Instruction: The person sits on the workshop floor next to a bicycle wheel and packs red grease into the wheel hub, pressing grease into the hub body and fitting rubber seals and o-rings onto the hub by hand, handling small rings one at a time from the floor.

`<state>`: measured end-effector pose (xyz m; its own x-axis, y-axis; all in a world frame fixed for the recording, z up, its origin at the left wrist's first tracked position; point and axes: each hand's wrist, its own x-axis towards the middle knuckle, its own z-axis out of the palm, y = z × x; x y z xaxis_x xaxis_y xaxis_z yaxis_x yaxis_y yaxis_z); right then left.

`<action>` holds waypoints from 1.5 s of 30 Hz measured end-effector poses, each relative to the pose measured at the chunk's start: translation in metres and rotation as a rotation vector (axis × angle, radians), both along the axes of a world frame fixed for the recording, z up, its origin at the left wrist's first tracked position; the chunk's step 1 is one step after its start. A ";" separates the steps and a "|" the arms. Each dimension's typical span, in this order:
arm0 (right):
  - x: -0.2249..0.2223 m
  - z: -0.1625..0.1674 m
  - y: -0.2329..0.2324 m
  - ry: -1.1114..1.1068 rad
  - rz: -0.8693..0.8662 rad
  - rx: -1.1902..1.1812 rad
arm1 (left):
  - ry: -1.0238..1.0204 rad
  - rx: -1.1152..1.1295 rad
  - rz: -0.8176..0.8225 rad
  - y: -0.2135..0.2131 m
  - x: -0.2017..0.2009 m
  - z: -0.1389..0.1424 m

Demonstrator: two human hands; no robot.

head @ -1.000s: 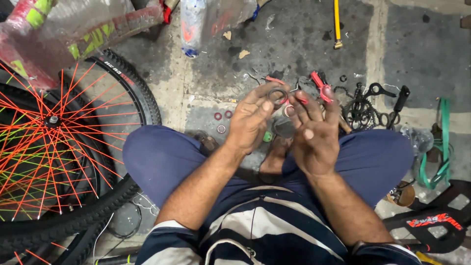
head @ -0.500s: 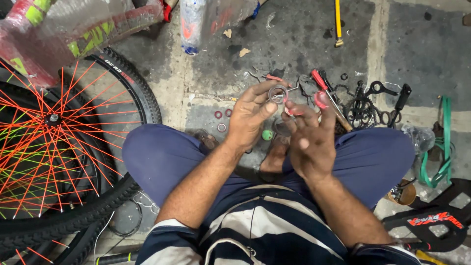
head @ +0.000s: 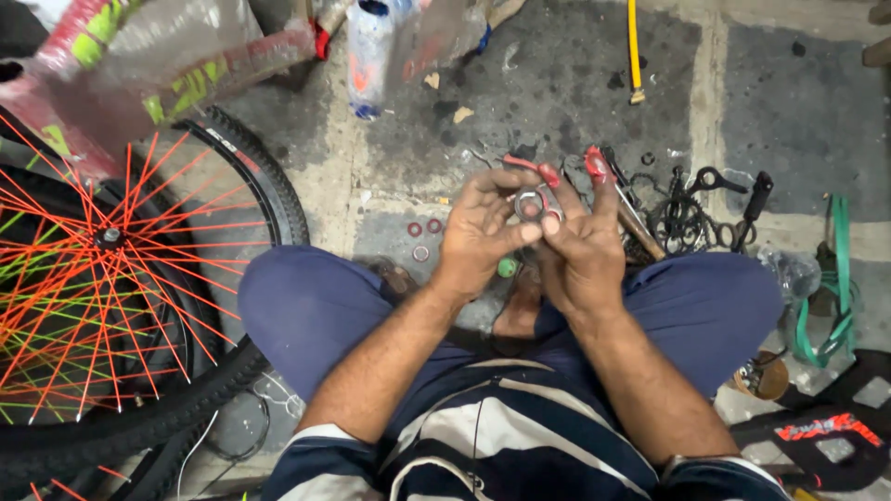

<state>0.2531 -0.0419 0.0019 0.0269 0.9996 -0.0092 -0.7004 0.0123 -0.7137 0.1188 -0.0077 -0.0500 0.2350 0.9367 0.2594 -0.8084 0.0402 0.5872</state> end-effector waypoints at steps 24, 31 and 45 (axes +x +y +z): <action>0.035 0.023 0.027 -1.428 -0.164 1.132 | 0.423 0.134 -0.087 0.015 -0.030 0.019; 0.028 0.016 0.010 -1.046 0.002 0.718 | 0.212 0.025 -0.078 0.018 -0.024 -0.001; -0.003 -0.016 0.006 -1.387 -0.270 0.961 | 0.018 -0.010 0.015 0.015 -0.010 -0.008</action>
<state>0.2506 -0.0361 -0.0138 -0.3483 0.5973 0.7224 0.4862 0.7740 -0.4055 0.1090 0.0072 -0.0584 0.2254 0.9427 0.2459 -0.7985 0.0341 0.6011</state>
